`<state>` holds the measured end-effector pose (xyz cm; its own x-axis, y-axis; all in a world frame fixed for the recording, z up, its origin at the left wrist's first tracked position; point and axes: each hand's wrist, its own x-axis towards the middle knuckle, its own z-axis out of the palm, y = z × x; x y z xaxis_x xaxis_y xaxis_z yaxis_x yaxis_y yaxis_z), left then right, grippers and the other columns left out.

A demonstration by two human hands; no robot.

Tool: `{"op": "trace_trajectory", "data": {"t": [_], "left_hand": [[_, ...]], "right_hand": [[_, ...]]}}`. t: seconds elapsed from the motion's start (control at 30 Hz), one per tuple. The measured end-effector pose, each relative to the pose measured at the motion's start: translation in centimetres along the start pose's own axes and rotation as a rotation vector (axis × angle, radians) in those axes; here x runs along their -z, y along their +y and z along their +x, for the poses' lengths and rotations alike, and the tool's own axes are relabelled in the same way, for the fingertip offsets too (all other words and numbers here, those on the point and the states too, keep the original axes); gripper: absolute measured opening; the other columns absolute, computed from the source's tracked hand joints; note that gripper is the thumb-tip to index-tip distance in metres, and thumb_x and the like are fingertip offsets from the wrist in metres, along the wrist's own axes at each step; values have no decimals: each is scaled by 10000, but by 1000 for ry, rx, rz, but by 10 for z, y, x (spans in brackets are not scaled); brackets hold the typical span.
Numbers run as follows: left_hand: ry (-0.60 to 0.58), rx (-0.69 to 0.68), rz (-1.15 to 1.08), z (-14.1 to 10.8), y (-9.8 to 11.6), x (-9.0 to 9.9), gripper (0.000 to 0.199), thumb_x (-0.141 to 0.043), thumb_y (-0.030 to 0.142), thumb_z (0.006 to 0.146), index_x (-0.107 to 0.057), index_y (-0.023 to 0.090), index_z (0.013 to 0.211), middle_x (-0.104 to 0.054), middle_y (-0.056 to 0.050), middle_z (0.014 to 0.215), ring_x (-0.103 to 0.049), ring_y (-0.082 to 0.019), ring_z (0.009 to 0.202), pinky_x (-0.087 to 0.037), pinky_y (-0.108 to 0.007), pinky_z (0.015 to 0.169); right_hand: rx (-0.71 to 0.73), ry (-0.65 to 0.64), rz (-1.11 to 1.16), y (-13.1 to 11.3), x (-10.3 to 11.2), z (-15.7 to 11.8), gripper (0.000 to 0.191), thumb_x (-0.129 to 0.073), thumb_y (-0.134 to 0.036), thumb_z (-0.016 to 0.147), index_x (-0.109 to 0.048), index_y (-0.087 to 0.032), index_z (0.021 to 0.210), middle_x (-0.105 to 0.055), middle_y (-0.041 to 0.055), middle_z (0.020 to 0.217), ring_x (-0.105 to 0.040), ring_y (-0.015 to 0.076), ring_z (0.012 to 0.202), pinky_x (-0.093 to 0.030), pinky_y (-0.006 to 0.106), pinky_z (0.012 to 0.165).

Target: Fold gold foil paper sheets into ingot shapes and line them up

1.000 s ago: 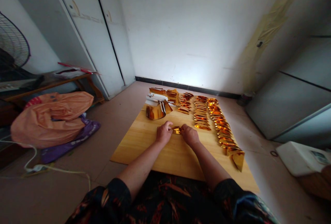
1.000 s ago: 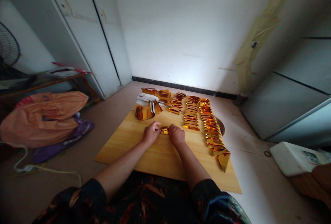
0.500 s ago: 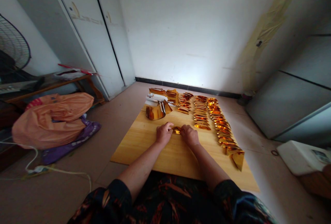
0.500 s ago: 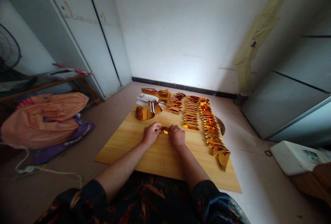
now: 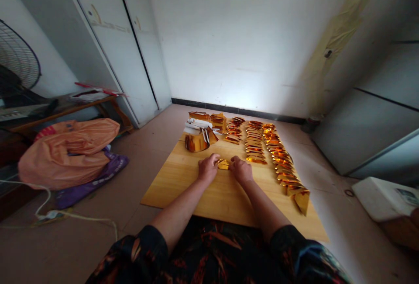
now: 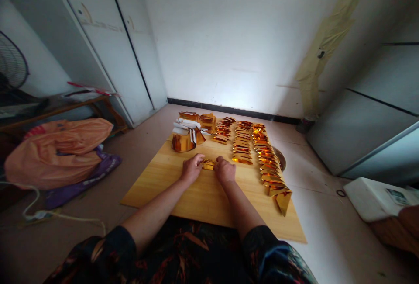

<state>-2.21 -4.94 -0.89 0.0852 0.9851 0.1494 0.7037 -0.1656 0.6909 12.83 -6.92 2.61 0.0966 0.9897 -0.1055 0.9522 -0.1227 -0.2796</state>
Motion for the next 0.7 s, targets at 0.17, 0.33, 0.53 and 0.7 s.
{"op": "trace_trajectory", "data": {"t": [0.17, 0.33, 0.53, 0.7], "left_hand": [[-24, 14, 74, 5, 4, 3, 423, -558, 50, 760, -579, 273, 1119, -699, 10, 1035, -622, -155, 974, -401, -299, 890], [-54, -8, 178, 11, 5, 8, 355, -536, 42, 749, -620, 270, 1008, -664, 8, 1030, -583, -158, 967, -380, -280, 830], [-147, -127, 212, 15, 0, 10, 261, -532, 80, 777, -702, 277, 795, -623, 9, 1031, -562, -165, 967, -359, -296, 822], [-121, -251, 272, 11, -5, 12, 275, -542, 112, 811, -731, 310, 845, -602, -15, 1092, -524, -197, 1031, -328, -343, 872]], "right_hand": [[-42, -16, -23, -4, 4, 3, 204, -521, -306, 855, -532, -224, 1042, -691, 63, 971, -636, 198, 922, -382, 269, 713], [-45, -12, -15, 0, 2, 6, 154, -551, -280, 828, -561, -220, 970, -665, 55, 973, -631, 178, 872, -365, 237, 640], [47, 34, -51, 10, -3, 5, 135, -505, -293, 862, -612, -230, 913, -642, 37, 967, -609, 151, 850, -353, 219, 616], [124, 36, -67, 11, -4, 4, 165, -478, -259, 894, -632, -222, 941, -636, 46, 996, -596, 149, 901, -383, 215, 674]]}}
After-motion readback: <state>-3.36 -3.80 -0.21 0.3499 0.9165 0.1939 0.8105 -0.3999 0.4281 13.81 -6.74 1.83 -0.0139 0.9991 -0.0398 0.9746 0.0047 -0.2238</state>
